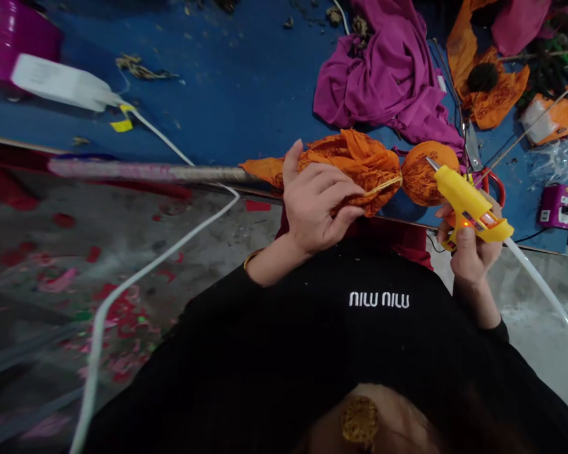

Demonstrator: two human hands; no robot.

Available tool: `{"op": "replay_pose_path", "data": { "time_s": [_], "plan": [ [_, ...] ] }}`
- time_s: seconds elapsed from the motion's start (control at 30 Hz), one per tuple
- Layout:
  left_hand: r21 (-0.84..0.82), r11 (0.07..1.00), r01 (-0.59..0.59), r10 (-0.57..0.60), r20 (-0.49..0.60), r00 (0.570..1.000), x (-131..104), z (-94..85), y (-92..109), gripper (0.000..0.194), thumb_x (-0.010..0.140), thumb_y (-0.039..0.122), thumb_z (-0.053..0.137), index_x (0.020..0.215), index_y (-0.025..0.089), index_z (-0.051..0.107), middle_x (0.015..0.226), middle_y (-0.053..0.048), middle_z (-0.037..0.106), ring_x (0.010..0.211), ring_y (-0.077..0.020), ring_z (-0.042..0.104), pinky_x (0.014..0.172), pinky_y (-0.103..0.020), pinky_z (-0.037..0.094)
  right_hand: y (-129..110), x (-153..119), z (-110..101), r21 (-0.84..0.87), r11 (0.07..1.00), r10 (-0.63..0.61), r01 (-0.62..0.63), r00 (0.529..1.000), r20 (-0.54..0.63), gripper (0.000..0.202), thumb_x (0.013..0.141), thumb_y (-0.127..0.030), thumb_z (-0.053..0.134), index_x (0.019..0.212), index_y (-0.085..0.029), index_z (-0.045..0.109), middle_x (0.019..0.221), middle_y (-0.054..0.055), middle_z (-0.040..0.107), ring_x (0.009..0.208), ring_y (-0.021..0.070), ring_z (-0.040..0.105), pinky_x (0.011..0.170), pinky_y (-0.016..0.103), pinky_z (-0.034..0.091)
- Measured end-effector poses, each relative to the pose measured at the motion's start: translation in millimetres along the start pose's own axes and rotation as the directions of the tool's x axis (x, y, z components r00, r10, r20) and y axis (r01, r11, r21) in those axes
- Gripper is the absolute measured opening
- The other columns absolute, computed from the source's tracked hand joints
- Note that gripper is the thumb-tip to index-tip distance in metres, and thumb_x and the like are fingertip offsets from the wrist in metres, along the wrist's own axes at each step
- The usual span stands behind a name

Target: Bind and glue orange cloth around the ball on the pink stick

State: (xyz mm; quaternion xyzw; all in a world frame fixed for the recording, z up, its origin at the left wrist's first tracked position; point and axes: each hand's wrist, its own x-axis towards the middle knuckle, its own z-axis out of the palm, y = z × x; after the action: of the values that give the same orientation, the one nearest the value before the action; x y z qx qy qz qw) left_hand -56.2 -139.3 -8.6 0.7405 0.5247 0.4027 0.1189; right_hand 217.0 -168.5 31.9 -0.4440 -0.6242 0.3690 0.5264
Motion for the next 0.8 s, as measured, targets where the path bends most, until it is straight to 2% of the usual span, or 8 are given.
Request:
{"op": "replay_pose_path", "data": {
  "time_s": [0.13,0.27,0.37,0.5,0.63,0.73,0.77,0.8],
  "plan": [
    [-0.005,0.999,0.047,-0.047,-0.005,0.999,8.8,-0.3,7.3,0.021,0.095,0.050,0.066,0.085,0.034,0.075,0.084,0.003,0.077,0.086,-0.0240,0.072,0.129,-0.064,0.032,-6.3,0.1,-4.0,0.127,0.983,0.129,-0.129,0.992,0.007,0.026,0.096,-0.047,0.064,0.116,-0.030,0.066,0.096,0.003,0.072,0.060,0.0144,0.066,0.048,0.028,0.054],
    [0.015,0.999,0.036,-0.035,-0.009,0.999,11.3,2.8,10.8,0.016,0.090,0.049,0.072,0.082,0.035,0.075,0.082,0.003,0.076,0.085,-0.0249,0.072,0.128,-0.065,0.032,-9.2,7.5,-19.7,0.168,0.978,0.137,-0.121,0.987,-0.088,0.025,0.092,-0.045,0.066,0.111,-0.029,0.068,0.098,0.004,0.072,0.067,0.0181,0.070,0.057,0.035,0.061],
    [0.049,0.999,0.016,-0.015,-0.015,1.000,10.3,3.5,11.5,0.011,0.089,0.043,0.074,0.081,0.036,0.076,0.081,0.002,0.076,0.085,-0.0254,0.071,0.127,-0.066,0.033,-2.4,16.2,-39.5,-0.010,0.995,0.094,-0.097,0.982,-0.163,0.030,0.091,-0.045,0.064,0.116,-0.029,0.067,0.112,0.009,0.073,0.078,0.0221,0.074,0.062,0.039,0.063],
    [0.086,0.996,-0.033,0.035,-0.021,0.999,11.1,2.5,13.2,0.011,0.087,0.036,0.074,0.077,0.033,0.072,0.076,0.002,0.073,0.081,-0.0246,0.070,0.124,-0.065,0.038,15.6,29.7,-71.5,-0.319,0.947,-0.129,0.031,0.948,-0.290,0.043,0.088,-0.056,0.065,0.119,-0.026,0.061,0.118,0.015,0.073,0.071,0.0224,0.072,0.053,0.037,0.058],
    [0.103,0.993,-0.060,0.065,-0.043,0.997,13.1,2.0,15.1,0.014,0.087,0.036,0.073,0.075,0.031,0.067,0.075,0.002,0.072,0.078,-0.0230,0.068,0.121,-0.063,0.042,45.0,51.7,-125.5,-0.392,0.920,-0.236,0.003,0.802,-0.548,0.032,0.085,-0.043,0.073,0.105,-0.021,0.063,0.101,0.014,0.076,0.054,0.0157,0.065,0.045,0.030,0.048],
    [0.108,0.990,-0.093,0.100,-0.063,0.993,13.1,1.8,15.1,0.018,0.087,0.037,0.074,0.076,0.029,0.063,0.074,0.003,0.069,0.075,-0.0210,0.066,0.117,-0.063,0.045,80.2,72.2,-187.2,-0.601,0.773,-0.338,-0.204,0.668,-0.663,0.027,0.082,-0.030,0.076,0.100,-0.022,0.058,0.088,0.011,0.074,0.050,0.0155,0.059,0.044,0.030,0.043],
    [0.103,0.989,-0.106,0.114,-0.069,0.991,12.7,1.9,14.7,0.018,0.088,0.037,0.074,0.077,0.029,0.062,0.074,0.004,0.069,0.075,-0.0206,0.065,0.116,-0.064,0.045,92.6,78.8,-207.9,-0.720,0.651,-0.409,-0.242,0.687,-0.600,0.025,0.081,-0.026,0.077,0.097,-0.021,0.059,0.088,0.013,0.072,0.060,0.0193,0.065,0.051,0.033,0.047],
    [0.096,0.989,-0.116,0.123,-0.076,0.989,12.2,2.0,14.0,0.018,0.088,0.038,0.073,0.078,0.029,0.062,0.074,0.004,0.069,0.075,-0.0204,0.065,0.115,-0.065,0.045,104.0,85.2,-226.4,-0.835,0.513,-0.450,-0.198,0.767,-0.458,0.022,0.084,-0.024,0.074,0.099,-0.020,0.060,0.097,0.018,0.072,0.076,0.0241,0.071,0.061,0.036,0.051]
  ]
}}
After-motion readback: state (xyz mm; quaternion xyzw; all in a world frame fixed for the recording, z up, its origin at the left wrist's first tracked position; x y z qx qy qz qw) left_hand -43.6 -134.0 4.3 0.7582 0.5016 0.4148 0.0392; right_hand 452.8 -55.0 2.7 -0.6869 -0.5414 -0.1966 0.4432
